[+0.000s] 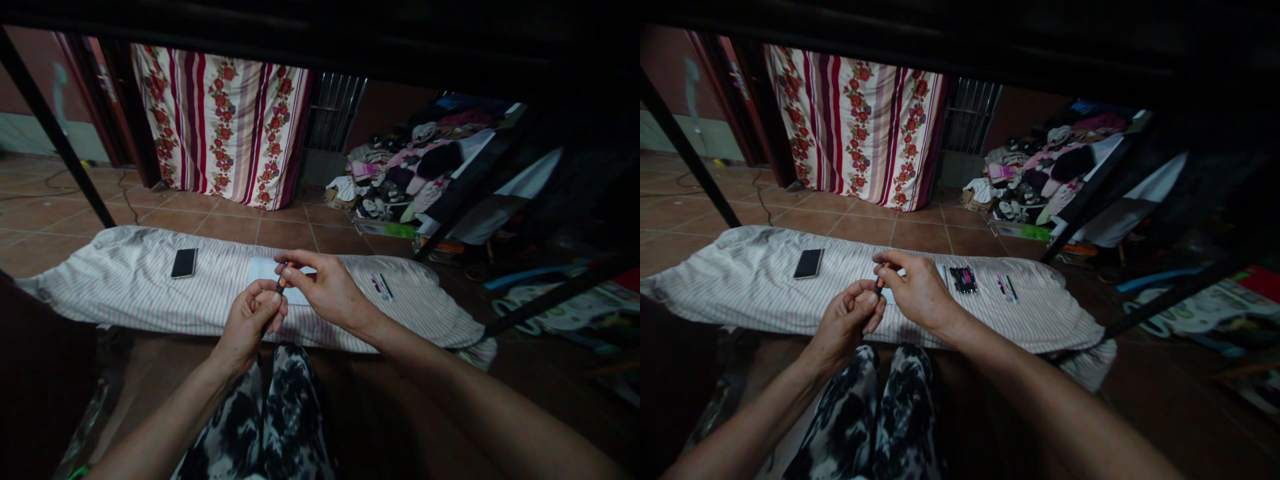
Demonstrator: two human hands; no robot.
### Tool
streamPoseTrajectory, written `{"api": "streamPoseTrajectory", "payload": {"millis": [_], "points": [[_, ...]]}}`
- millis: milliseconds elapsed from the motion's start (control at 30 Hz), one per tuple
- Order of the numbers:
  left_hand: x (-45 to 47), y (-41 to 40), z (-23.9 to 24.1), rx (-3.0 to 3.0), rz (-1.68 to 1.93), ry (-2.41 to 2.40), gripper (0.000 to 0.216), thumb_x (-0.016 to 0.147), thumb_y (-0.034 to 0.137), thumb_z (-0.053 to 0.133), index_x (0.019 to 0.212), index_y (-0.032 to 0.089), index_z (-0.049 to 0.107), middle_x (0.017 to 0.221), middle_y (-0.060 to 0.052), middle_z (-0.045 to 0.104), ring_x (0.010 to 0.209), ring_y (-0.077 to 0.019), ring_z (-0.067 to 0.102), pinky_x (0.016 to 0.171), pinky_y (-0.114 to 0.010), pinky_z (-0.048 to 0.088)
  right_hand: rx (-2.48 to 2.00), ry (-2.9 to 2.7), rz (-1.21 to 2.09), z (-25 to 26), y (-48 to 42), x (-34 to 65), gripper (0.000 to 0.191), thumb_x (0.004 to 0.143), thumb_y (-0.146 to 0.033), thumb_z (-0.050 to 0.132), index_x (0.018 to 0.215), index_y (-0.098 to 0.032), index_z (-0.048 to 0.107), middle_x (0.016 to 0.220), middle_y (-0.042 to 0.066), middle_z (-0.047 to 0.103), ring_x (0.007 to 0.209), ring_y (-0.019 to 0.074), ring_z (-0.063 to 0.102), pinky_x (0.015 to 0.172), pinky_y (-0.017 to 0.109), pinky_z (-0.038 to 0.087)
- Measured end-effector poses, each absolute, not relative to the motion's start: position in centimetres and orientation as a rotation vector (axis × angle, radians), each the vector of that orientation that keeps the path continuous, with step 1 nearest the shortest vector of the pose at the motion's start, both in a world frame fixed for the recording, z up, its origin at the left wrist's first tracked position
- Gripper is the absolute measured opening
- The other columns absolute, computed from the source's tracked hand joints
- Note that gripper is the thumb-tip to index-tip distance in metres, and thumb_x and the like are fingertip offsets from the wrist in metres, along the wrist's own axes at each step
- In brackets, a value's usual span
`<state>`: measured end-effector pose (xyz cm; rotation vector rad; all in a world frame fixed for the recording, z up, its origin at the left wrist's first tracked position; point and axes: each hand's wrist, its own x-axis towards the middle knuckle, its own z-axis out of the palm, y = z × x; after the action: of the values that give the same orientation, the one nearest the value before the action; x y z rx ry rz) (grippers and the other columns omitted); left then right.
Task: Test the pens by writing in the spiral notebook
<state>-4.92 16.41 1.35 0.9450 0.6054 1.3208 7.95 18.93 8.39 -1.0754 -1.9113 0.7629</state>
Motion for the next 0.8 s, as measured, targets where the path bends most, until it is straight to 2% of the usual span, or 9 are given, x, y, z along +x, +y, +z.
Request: {"api": "streamPoseTrajectory", "payload": {"millis": [100,233,467,567,700,800], "points": [[-5.0,16.5,1.3,0.935,1.311,0.588,0.029,0.074,0.032,0.069,0.089,0.015,0.052,0.061,0.002,0.059,0.043,-0.0045,0.043,0.043,-0.018,0.028,-1.081,-1.91,0.761,8.2,19.0,7.9,0.021,0.083,-0.022,0.055,0.098,-0.015,0.067,0.075,0.002,0.066,0.07,0.0123,0.063,0.072,0.029,0.054],[-5.1,16.8,1.4,0.901,1.27,0.555,0.031,0.072,0.031,0.071,0.091,0.013,0.052,0.065,0.0,0.062,0.051,-0.0087,0.053,0.052,-0.021,0.039,-1.109,-1.935,0.72,8.2,19.6,7.9,0.02,0.082,-0.022,0.056,0.098,-0.014,0.066,0.078,0.003,0.067,0.072,0.0131,0.064,0.073,0.03,0.053],[-5.3,17.4,2.0,0.847,1.194,0.514,0.03,0.071,0.027,0.072,0.093,0.012,0.058,0.071,-0.002,0.065,0.062,-0.0116,0.061,0.063,-0.023,0.047,-1.124,-2.019,0.66,9.2,20.8,7.8,0.018,0.08,-0.017,0.057,0.094,-0.012,0.067,0.083,0.006,0.069,0.069,0.0123,0.063,0.066,0.026,0.052],[-5.3,17.5,2.1,0.828,1.185,0.504,0.029,0.07,0.025,0.072,0.092,0.012,0.058,0.072,-0.002,0.064,0.062,-0.0114,0.06,0.06,-0.022,0.046,-1.12,-2.021,0.658,9.5,21.0,7.8,0.019,0.079,-0.017,0.058,0.095,-0.011,0.067,0.082,0.006,0.068,0.069,0.012,0.063,0.065,0.025,0.052],[-5.2,17.5,2.2,0.827,1.191,0.479,0.027,0.072,0.024,0.071,0.093,0.012,0.058,0.071,-0.002,0.062,0.057,-0.0091,0.056,0.049,-0.018,0.038,-1.094,-2.002,0.71,9.4,21.1,7.9,0.02,0.078,-0.016,0.058,0.095,-0.009,0.066,0.077,0.005,0.067,0.067,0.0117,0.062,0.064,0.025,0.052],[-5.1,17.5,2.1,0.819,1.194,0.481,0.024,0.074,0.022,0.069,0.093,0.011,0.058,0.069,-0.002,0.061,0.052,-0.0069,0.051,0.047,-0.018,0.034,-1.099,-1.997,0.72,9.2,21.1,8.1,0.018,0.078,-0.017,0.058,0.094,-0.01,0.066,0.077,0.004,0.067,0.067,0.0118,0.063,0.063,0.025,0.053]]}}
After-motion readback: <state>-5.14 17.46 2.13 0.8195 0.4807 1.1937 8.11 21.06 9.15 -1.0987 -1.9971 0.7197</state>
